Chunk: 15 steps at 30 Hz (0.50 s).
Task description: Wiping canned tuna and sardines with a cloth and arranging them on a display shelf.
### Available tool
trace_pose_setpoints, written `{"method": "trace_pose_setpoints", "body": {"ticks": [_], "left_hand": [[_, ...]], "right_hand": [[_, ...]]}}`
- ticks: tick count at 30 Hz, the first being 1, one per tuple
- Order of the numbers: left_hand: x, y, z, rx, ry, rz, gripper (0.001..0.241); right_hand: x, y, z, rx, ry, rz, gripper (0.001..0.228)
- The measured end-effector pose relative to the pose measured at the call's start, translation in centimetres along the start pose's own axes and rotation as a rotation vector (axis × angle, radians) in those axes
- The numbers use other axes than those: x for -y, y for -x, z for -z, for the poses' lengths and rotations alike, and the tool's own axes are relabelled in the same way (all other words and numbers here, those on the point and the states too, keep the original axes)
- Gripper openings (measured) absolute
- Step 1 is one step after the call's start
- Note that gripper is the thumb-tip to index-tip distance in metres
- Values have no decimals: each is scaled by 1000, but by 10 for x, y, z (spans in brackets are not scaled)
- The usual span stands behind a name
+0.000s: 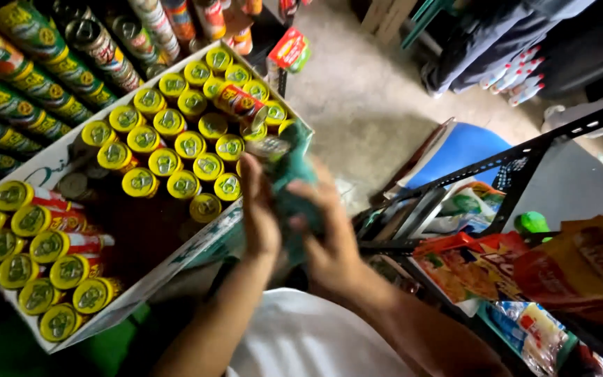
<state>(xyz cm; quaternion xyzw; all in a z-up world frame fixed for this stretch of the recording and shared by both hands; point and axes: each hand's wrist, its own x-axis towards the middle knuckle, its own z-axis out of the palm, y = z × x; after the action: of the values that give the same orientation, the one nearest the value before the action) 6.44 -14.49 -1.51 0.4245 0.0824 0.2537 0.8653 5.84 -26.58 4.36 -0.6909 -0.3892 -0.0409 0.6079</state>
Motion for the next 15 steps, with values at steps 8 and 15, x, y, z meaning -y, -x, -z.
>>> {"method": "trace_pose_setpoints", "body": {"ticks": [8, 15], "left_hand": [[-6, -18, -50, 191, -292, -24, 50], [-39, -97, -35, 261, -300, -109, 49]], "right_hand": [[-5, -11, 8, -344, 115, -56, 50], [-26, -72, -2, -266, 137, 69, 48]]}}
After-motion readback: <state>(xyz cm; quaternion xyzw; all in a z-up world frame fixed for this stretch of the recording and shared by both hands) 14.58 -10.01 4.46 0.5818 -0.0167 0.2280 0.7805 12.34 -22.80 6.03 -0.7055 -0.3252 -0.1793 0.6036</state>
